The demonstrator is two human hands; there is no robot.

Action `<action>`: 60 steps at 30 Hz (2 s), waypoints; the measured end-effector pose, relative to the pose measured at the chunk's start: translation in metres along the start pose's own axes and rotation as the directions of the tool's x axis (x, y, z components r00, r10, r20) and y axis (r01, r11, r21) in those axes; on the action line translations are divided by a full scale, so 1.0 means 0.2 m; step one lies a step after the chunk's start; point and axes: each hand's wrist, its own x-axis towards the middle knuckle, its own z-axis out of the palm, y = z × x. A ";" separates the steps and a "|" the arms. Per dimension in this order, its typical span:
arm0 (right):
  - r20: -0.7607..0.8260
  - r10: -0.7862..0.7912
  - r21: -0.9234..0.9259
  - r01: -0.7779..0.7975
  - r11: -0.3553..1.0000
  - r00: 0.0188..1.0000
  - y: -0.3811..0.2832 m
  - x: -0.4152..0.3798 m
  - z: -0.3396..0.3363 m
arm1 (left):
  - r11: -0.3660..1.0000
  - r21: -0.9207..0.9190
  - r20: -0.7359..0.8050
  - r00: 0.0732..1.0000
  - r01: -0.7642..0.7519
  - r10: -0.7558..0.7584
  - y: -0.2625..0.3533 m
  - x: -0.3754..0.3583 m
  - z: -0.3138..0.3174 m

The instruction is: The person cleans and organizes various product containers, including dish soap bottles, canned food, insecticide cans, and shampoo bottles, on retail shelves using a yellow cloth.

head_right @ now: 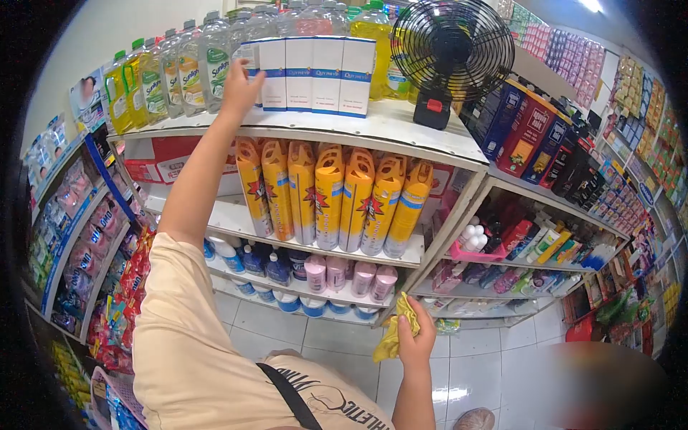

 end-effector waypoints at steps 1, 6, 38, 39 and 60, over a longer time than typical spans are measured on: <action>0.000 0.007 -0.018 -0.007 1.000 1.000 -0.01 0.00 0.02 | 1.000 -0.013 -0.056 0.998 0.009 -0.010 -0.04 0.03 -0.01; 0.062 0.035 -0.035 -0.033 0.999 0.997 -0.01 0.00 0.09 | 0.994 0.048 0.028 0.995 0.097 -0.098 -0.10 0.09 0.02; 0.206 0.026 -0.100 -0.006 0.995 0.978 -0.04 0.11 0.19 | 0.939 -0.317 0.107 0.989 0.135 -0.106 -0.32 0.08 0.05; 0.206 0.027 -0.096 -0.007 0.995 0.978 -0.04 0.11 0.19 | 0.943 -0.284 0.126 0.982 0.172 -0.141 -0.25 0.06 0.00; 0.186 -0.002 -0.090 0.019 0.996 0.983 -0.01 0.07 0.16 | 0.845 0.453 -0.119 0.959 0.285 -0.259 -0.33 0.09 -0.25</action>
